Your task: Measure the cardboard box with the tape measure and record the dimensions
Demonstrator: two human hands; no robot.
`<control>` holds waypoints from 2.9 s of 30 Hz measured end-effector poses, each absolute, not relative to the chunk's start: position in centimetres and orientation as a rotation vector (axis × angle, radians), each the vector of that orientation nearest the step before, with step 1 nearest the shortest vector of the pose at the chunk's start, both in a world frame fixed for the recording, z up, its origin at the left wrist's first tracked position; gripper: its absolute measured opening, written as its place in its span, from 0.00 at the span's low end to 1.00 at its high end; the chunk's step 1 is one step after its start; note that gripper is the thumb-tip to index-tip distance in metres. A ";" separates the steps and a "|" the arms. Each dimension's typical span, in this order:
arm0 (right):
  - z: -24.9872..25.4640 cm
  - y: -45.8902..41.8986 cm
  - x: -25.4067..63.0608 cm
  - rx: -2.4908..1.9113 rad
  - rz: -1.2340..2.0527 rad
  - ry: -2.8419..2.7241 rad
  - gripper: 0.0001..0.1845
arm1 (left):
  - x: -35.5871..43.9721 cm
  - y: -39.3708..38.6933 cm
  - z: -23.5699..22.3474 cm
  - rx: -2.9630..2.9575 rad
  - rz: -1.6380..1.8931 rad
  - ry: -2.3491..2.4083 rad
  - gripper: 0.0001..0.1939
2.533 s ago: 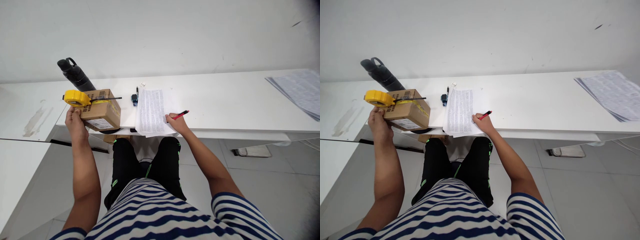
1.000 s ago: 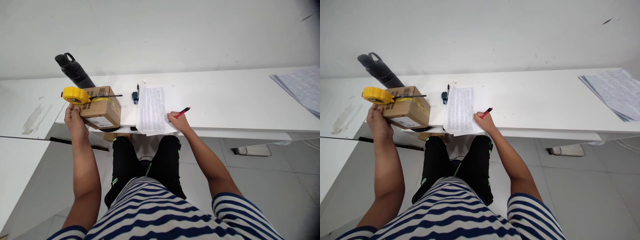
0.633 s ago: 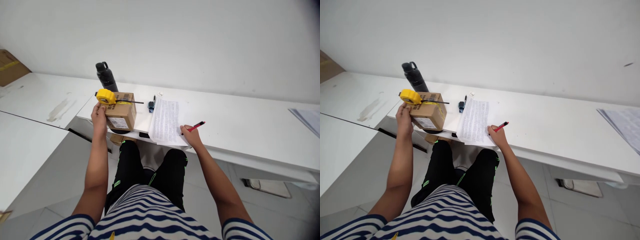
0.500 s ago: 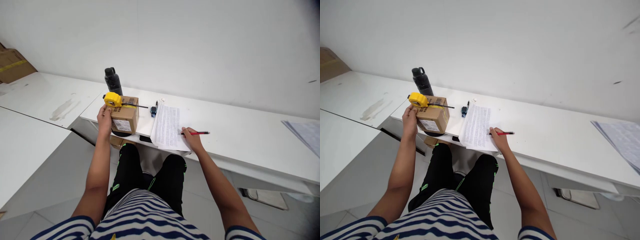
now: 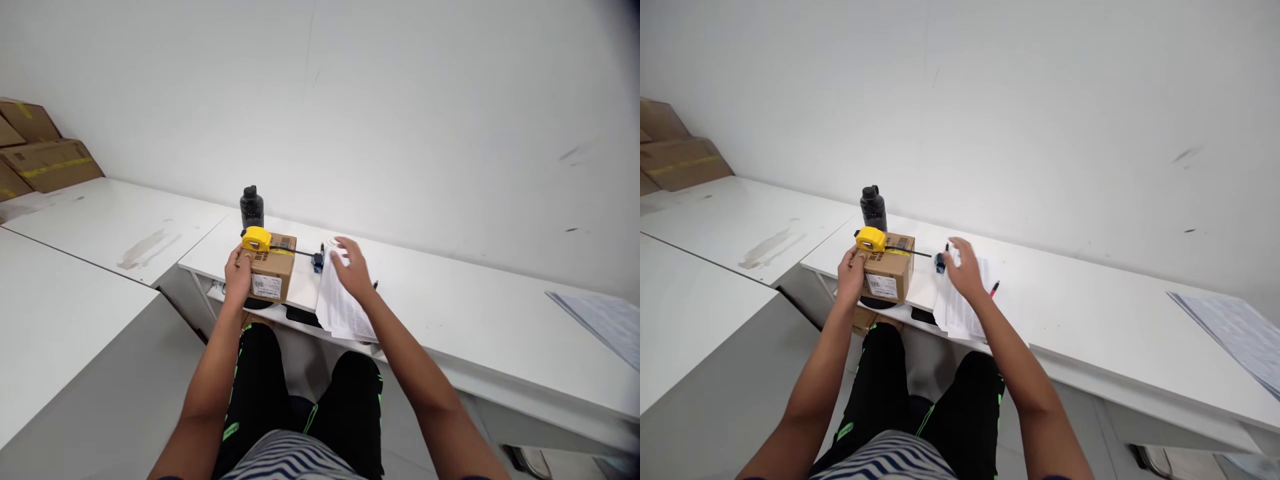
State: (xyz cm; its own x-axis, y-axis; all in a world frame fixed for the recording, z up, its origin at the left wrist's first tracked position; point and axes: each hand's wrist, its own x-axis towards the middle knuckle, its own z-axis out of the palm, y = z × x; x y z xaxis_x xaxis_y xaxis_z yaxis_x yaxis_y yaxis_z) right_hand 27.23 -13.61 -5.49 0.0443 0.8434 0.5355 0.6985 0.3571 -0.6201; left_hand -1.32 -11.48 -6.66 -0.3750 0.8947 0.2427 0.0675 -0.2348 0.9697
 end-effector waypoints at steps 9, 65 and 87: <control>1.7 -7.7 13.7 -0.993 0.510 -2.300 0.36 | -1.8 -12.0 -6.2 1.222 1.625 1.374 0.23; -0.1 -15.9 29.8 -1.167 0.523 -2.199 0.29 | 2.4 -13.6 -6.4 1.315 1.520 1.393 0.22; 1.2 -11.6 19.8 -1.031 0.379 -2.197 0.30 | 5.3 -17.8 -6.3 1.433 1.540 1.589 0.41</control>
